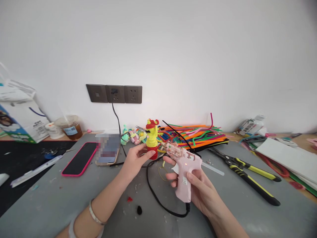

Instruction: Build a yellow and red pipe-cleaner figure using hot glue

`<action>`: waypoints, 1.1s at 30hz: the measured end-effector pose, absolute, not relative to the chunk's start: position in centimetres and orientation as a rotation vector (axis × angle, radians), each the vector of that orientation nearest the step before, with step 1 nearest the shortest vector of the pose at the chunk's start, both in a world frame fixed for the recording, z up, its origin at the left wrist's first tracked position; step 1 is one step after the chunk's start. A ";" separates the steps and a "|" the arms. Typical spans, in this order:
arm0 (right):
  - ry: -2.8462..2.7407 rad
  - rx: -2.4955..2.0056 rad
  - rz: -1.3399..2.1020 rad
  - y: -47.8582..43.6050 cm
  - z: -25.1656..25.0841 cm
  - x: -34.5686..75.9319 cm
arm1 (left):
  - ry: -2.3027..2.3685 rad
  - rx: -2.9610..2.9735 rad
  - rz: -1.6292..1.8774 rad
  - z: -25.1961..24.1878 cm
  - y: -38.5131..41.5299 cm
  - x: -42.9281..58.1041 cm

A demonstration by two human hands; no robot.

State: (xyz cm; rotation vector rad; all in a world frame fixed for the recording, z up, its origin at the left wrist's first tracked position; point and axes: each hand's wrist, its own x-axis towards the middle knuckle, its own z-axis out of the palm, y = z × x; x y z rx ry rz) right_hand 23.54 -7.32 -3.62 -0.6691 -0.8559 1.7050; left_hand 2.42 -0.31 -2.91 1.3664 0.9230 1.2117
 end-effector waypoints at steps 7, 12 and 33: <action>-0.778 -0.639 1.680 -6.7 -4.3 24.0 | 0.924 1.325 1.214 -2.9 -0.3 2.5; -0.759 -0.691 1.648 -6.5 -4.5 24.1 | 0.922 1.329 1.196 -3.0 -0.2 2.4; -0.762 -0.738 1.627 -6.5 -4.0 23.9 | 0.952 1.298 1.178 -2.9 -0.3 2.5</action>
